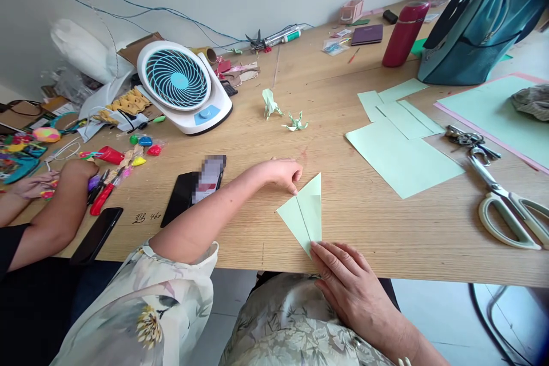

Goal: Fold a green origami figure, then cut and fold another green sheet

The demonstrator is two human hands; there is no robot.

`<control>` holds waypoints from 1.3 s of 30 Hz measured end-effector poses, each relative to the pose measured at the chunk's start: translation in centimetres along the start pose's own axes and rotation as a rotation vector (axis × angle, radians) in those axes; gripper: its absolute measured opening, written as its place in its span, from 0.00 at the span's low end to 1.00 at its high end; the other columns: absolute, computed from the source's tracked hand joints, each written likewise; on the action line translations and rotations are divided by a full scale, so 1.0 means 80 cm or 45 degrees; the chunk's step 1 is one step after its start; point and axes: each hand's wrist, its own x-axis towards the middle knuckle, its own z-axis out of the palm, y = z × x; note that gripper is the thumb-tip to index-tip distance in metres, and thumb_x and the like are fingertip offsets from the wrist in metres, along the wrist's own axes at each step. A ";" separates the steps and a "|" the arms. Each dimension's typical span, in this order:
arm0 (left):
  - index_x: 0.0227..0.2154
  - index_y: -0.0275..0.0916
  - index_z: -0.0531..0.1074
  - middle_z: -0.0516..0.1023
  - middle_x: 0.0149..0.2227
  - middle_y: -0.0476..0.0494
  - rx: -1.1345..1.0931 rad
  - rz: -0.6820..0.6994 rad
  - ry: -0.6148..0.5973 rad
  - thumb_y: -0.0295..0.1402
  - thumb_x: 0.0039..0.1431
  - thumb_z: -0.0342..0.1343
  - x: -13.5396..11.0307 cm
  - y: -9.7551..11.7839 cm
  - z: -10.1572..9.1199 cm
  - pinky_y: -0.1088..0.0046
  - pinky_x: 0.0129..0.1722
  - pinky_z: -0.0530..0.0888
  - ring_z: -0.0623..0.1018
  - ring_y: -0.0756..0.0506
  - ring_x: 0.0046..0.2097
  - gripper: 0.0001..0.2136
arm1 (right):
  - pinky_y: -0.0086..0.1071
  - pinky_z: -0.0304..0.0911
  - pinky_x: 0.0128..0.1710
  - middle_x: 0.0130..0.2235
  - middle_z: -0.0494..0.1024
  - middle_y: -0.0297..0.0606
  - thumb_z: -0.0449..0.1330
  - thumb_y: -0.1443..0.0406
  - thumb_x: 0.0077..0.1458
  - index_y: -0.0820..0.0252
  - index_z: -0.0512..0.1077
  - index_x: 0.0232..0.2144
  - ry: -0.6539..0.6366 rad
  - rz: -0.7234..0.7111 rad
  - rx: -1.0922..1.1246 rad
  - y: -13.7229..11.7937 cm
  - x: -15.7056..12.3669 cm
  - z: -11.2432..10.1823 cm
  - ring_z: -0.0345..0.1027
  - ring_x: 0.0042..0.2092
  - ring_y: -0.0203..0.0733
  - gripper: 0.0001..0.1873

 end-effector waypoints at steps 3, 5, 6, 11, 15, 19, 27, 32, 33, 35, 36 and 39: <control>0.29 0.39 0.70 0.72 0.36 0.48 -0.142 0.114 0.063 0.34 0.44 0.66 -0.001 -0.012 0.002 0.72 0.36 0.64 0.71 0.46 0.38 0.11 | 0.45 0.64 0.54 0.56 0.75 0.49 0.54 0.70 0.64 0.71 0.72 0.53 0.014 -0.035 -0.026 0.001 -0.003 0.000 0.67 0.55 0.51 0.17; 0.28 0.39 0.70 0.72 0.35 0.49 -0.244 0.173 0.123 0.32 0.44 0.65 -0.005 -0.017 0.006 0.74 0.34 0.65 0.71 0.47 0.37 0.09 | 0.47 0.64 0.53 0.56 0.75 0.50 0.51 0.74 0.64 0.72 0.71 0.54 0.016 -0.085 -0.038 0.002 -0.006 0.000 0.67 0.55 0.52 0.19; 0.29 0.39 0.71 0.73 0.35 0.49 -0.278 0.185 0.160 0.31 0.46 0.64 -0.008 -0.017 0.010 0.74 0.35 0.65 0.72 0.47 0.37 0.08 | 0.47 0.64 0.53 0.55 0.75 0.51 0.49 0.75 0.63 0.72 0.71 0.55 0.017 -0.112 -0.039 0.003 -0.008 -0.001 0.67 0.55 0.52 0.20; 0.36 0.37 0.71 0.75 0.40 0.44 -0.394 0.149 0.413 0.33 0.60 0.53 -0.034 -0.004 0.041 0.73 0.40 0.69 0.74 0.47 0.41 0.05 | 0.45 0.69 0.47 0.54 0.76 0.53 0.45 0.75 0.64 0.74 0.70 0.56 0.044 -0.182 0.012 0.006 -0.020 -0.007 0.71 0.52 0.50 0.22; 0.35 0.38 0.71 0.76 0.36 0.45 -0.610 0.102 0.516 0.36 0.62 0.53 -0.062 0.010 0.070 0.72 0.40 0.70 0.75 0.47 0.39 0.07 | 0.41 0.72 0.46 0.57 0.74 0.53 0.44 0.75 0.65 0.69 0.66 0.60 0.097 -0.124 0.054 0.014 -0.031 -0.013 0.71 0.54 0.48 0.24; 0.42 0.38 0.69 0.76 0.40 0.42 -1.085 0.055 0.486 0.48 0.63 0.52 -0.087 0.009 0.087 0.70 0.42 0.72 0.76 0.46 0.42 0.17 | 0.44 0.68 0.57 0.61 0.70 0.51 0.46 0.73 0.65 0.67 0.61 0.64 0.225 -0.128 0.064 0.024 -0.026 -0.025 0.63 0.62 0.50 0.26; 0.53 0.42 0.70 0.73 0.54 0.38 -1.816 0.135 -0.072 0.56 0.51 0.61 -0.101 0.019 0.076 0.72 0.45 0.72 0.75 0.46 0.50 0.32 | 0.41 0.61 0.63 0.61 0.69 0.51 0.41 0.72 0.68 0.72 0.67 0.59 0.191 -0.384 0.024 0.007 0.003 -0.061 0.56 0.66 0.50 0.24; 0.41 0.37 0.77 0.81 0.39 0.41 -1.952 0.182 -0.131 0.46 0.38 0.74 -0.085 0.036 0.071 0.74 0.38 0.73 0.79 0.47 0.38 0.27 | 0.40 0.64 0.61 0.62 0.68 0.48 0.45 0.71 0.68 0.69 0.67 0.60 0.077 -0.340 -0.015 0.004 -0.013 -0.057 0.57 0.65 0.50 0.22; 0.39 0.35 0.77 0.81 0.37 0.41 -1.998 0.171 -0.093 0.43 0.36 0.75 -0.082 0.038 0.071 0.74 0.38 0.73 0.79 0.47 0.36 0.26 | 0.40 0.64 0.61 0.62 0.69 0.48 0.45 0.71 0.67 0.68 0.66 0.60 0.064 -0.337 -0.018 0.007 -0.018 -0.054 0.58 0.65 0.50 0.22; 0.37 0.33 0.78 0.82 0.35 0.41 -2.061 0.162 -0.003 0.39 0.35 0.76 -0.078 0.041 0.069 0.72 0.38 0.74 0.79 0.47 0.34 0.24 | 0.39 0.66 0.59 0.61 0.70 0.48 0.47 0.70 0.67 0.65 0.66 0.61 0.126 -0.301 0.013 0.015 -0.023 -0.051 0.61 0.64 0.50 0.23; 0.36 0.33 0.78 0.82 0.35 0.41 -2.077 0.163 0.035 0.38 0.36 0.76 -0.077 0.043 0.067 0.72 0.38 0.74 0.79 0.47 0.33 0.23 | 0.39 0.68 0.57 0.60 0.71 0.48 0.48 0.71 0.66 0.63 0.66 0.61 0.199 -0.231 0.057 0.019 -0.024 -0.050 0.63 0.62 0.49 0.23; 0.38 0.34 0.78 0.82 0.35 0.42 -2.078 0.178 0.118 0.37 0.38 0.75 -0.078 0.051 0.061 0.71 0.38 0.75 0.80 0.46 0.34 0.22 | 0.35 0.73 0.47 0.53 0.76 0.48 0.48 0.73 0.65 0.58 0.67 0.59 0.449 0.220 0.313 0.028 -0.010 -0.050 0.73 0.53 0.45 0.23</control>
